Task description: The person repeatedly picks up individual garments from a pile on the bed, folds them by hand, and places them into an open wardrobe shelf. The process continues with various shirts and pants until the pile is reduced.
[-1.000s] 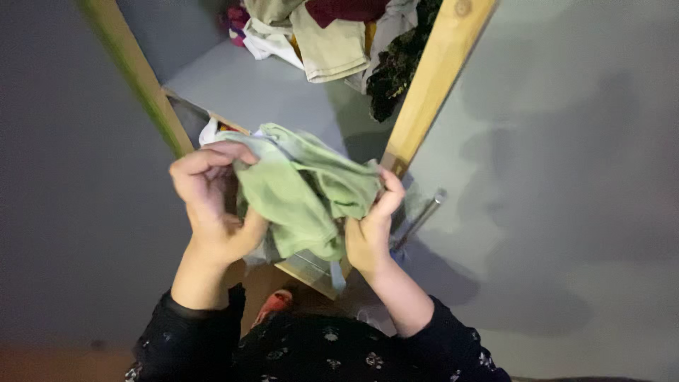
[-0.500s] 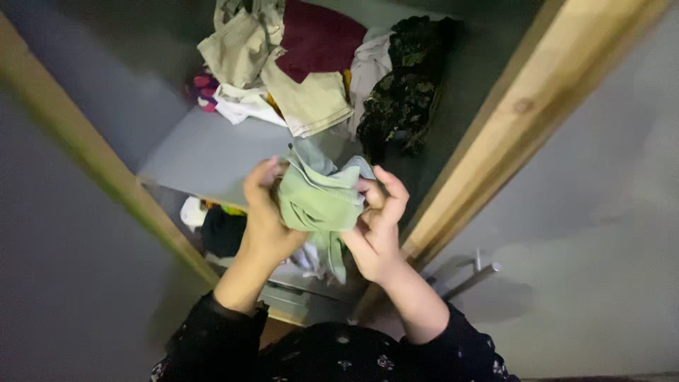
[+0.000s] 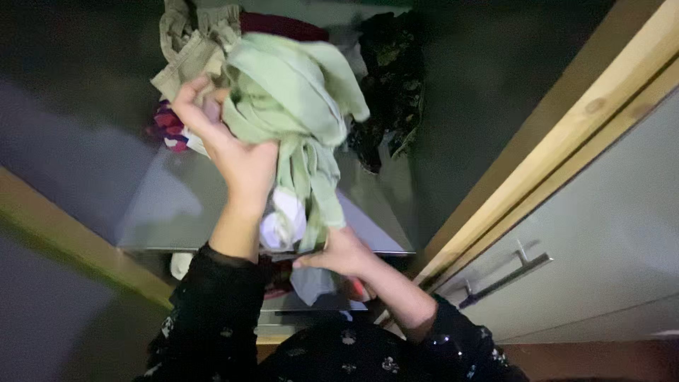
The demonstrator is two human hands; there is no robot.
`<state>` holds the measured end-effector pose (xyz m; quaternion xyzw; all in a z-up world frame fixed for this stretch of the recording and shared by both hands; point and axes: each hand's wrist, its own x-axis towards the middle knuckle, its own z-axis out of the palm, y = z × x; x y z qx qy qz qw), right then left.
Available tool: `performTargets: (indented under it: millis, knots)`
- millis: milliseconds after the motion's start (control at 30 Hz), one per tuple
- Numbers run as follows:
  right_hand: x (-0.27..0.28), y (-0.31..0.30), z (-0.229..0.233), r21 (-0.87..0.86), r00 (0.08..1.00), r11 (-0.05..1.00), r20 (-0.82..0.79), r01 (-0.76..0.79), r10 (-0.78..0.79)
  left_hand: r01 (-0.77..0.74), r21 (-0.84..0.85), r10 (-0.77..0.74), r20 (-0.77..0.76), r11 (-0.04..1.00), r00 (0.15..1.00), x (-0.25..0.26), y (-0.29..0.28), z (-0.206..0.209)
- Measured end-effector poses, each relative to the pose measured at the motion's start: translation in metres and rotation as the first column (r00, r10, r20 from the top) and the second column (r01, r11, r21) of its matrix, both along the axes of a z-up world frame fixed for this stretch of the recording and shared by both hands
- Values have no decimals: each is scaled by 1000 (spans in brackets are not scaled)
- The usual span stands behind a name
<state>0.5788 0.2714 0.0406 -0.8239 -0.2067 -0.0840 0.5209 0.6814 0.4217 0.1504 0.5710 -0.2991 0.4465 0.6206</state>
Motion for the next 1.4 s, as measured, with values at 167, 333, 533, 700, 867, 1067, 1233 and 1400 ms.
performTargets:
  millis: [167,333,533,700,867,1067,1233,1400]
  knots:
    - [23,8,-19,50,978,993,-183,108,-97,-123,-1,123,12,992,992,53,14,19]
    - [42,-41,23,279,912,869,-166,408,-375,-305,177,311,-5,936,950,101,33,14]
    - [68,-58,76,820,947,547,17,169,-319,-259,248,304,-164,934,939,152,4,-2]
    - [117,-67,115,413,761,871,465,266,-453,-140,181,179,-220,973,959,166,-44,15]
    - [188,-80,154,27,652,919,696,393,-299,108,157,-82,-167,982,983,215,-86,29]
    - [203,-83,158,-489,735,602,129,631,-665,3,555,186,-284,832,941,275,-94,4]
    - [176,-65,130,-491,747,635,53,597,-662,92,425,76,-363,900,929,229,-83,-7]
    - [144,-47,106,-234,761,724,217,648,-611,112,345,-35,-222,932,974,152,-83,7]
